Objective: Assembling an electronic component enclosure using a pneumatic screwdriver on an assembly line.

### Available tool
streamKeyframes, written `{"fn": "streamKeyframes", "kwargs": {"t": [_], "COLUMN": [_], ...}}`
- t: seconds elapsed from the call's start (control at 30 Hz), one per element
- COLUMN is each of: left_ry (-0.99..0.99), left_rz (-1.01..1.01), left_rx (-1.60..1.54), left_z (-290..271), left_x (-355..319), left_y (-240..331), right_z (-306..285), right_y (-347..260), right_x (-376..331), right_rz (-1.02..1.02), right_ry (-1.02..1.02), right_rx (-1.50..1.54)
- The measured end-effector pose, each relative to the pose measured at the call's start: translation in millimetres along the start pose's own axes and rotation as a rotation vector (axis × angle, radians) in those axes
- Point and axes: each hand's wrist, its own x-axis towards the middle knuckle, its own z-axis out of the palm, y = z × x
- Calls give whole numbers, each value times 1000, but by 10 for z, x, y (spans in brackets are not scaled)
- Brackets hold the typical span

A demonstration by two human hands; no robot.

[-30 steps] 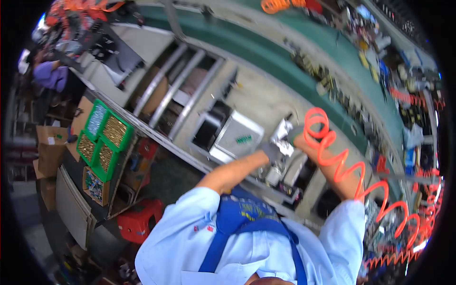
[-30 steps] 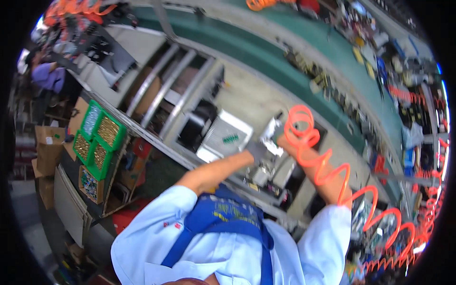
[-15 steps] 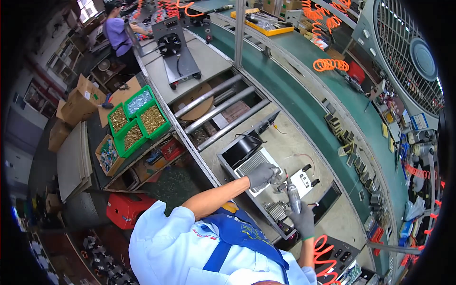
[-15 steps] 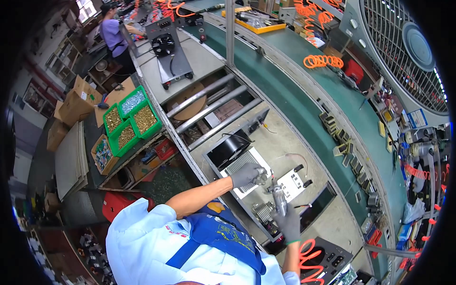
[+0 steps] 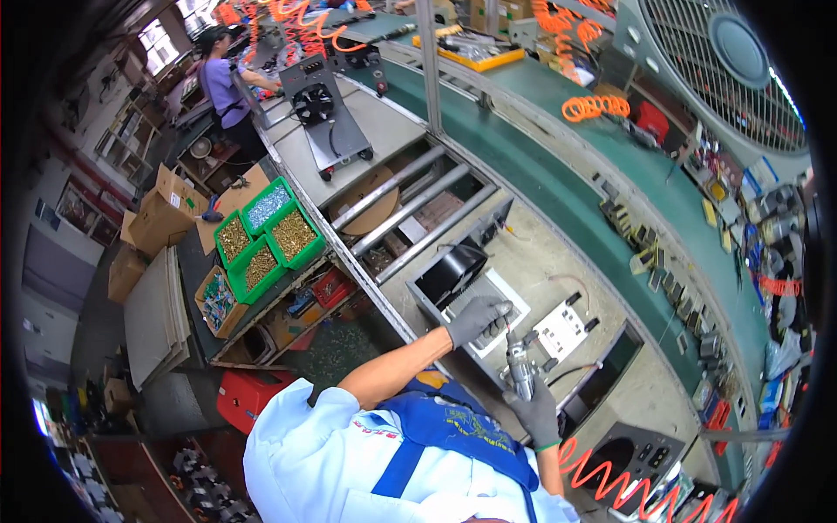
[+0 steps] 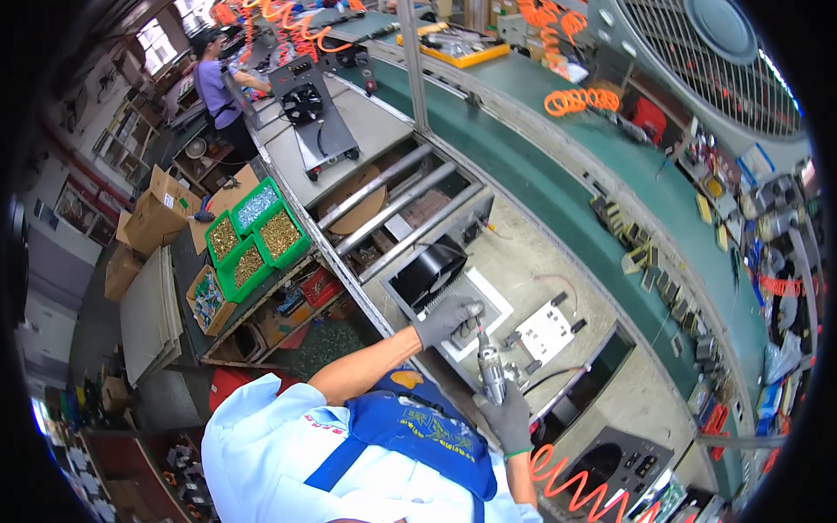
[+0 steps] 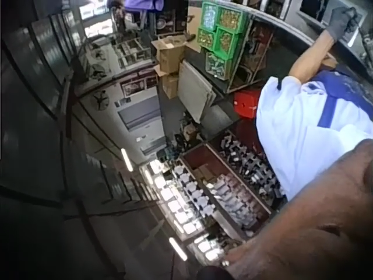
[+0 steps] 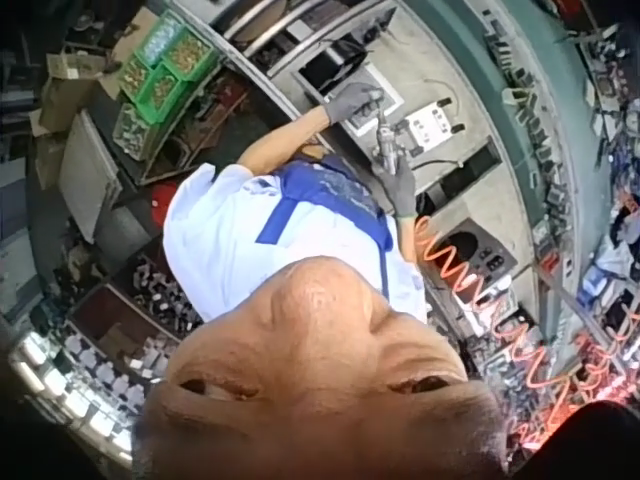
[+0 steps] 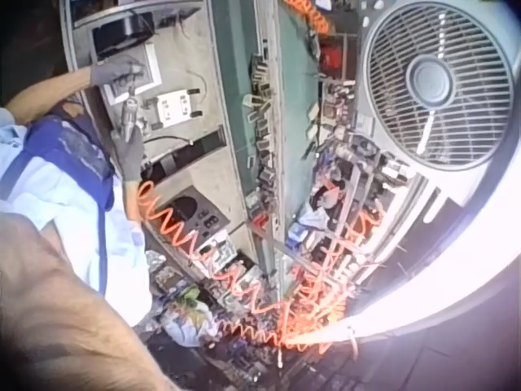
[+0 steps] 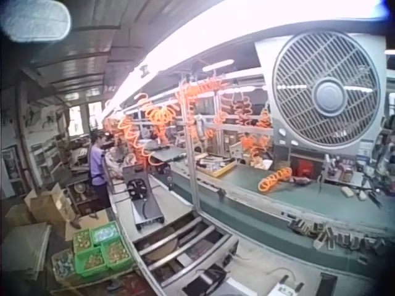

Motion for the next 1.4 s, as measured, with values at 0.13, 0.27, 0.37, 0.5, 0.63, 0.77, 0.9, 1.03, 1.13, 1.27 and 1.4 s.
{"fn": "streamKeyframes", "kwargs": {"t": [0.13,0.27,0.37,0.5,0.63,0.77,0.9,1.03,1.13,1.27,1.4], "left_ry": [-154,-344,-284,-299,-131,-187,-222,-262,-293,-278,-347], "left_rz": [-6,-126,-196,-354,284,90,94,-161,-201,-153,-51], "left_rx": [252,-103,58,428,1318,1692,1564,725,131,-268,-331], "left_z": [-260,-309,-184,83,-299,-331,-391,-145,-48,104,32], "left_x": [26,-58,-35,8,497,808,995,961,959,915,928], "left_y": [7,128,35,255,-105,-273,-331,-33,-40,34,-5], "right_z": [-82,-101,49,42,-83,-122,-216,-261,-268,-267,-261], "right_y": [90,46,28,180,120,263,293,385,421,372,312], "right_x": [9,-41,-162,-221,-258,-262,-292,-263,-217,-184,-132], "right_rz": [56,83,69,135,157,175,170,189,190,186,176], "right_ry": [-186,-243,-80,5,88,176,216,238,229,193,177], "right_rx": [75,173,102,74,103,38,64,125,99,115,102]}}
